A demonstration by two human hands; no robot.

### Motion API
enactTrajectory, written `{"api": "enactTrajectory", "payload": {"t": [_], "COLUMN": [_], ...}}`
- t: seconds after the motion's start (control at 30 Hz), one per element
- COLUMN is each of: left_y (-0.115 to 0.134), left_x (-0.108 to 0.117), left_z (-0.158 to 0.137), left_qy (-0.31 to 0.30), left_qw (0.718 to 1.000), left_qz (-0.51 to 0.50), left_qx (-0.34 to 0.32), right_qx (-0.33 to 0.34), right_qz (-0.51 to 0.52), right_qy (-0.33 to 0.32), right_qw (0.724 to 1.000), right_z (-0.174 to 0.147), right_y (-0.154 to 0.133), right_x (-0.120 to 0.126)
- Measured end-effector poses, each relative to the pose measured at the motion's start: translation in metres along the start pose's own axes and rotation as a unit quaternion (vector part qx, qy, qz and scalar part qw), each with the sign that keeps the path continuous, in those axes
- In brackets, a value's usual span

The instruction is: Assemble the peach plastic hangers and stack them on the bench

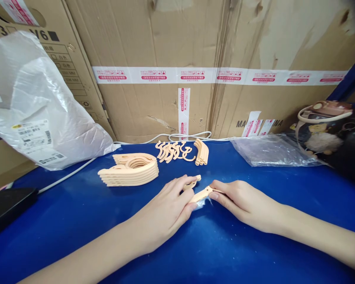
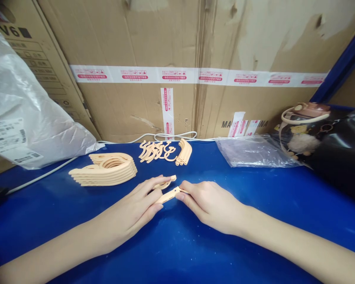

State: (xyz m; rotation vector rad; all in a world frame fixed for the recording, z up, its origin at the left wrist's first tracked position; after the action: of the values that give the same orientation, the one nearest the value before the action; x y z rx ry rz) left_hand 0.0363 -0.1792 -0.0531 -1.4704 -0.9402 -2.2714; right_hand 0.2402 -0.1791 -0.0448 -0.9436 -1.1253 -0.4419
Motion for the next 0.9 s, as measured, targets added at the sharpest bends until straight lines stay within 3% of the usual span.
{"api": "enactTrajectory", "payload": {"t": [0.33,0.73,0.9], "left_y": [-0.0011,0.0003,0.0041], "left_x": [0.0020,0.0057,0.0090], "left_z": [-0.0016,-0.0031,-0.0026], "left_qy": [0.000,-0.028,-0.029], "left_qw": [1.000,0.999,0.997], "left_qz": [0.000,-0.036,-0.062], "left_qx": [-0.019,-0.027,-0.021], "right_qx": [0.117,0.213,0.226], "right_qz": [-0.221,-0.315,-0.314], "right_qy": [0.063,0.131,0.150], "right_qw": [0.966,0.916,0.910], "right_z": [-0.0024,-0.0046,-0.0051], "right_y": [0.0009,-0.0035,-0.0030], "right_x": [-0.0055,0.0001,-0.0009]}}
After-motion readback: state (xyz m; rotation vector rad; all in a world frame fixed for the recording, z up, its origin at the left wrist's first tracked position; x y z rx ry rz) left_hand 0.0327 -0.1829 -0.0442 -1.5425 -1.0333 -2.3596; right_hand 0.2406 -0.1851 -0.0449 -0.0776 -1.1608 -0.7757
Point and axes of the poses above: each hand's wrist, its own z-axis towards the middle knuckle, its own x-axis out of the back of the hand, y = z × x, the point moved 2 cm from there along z, towards the middle knuckle, and after that the axes turned 4 degrees about y, right-handed, at the moved point
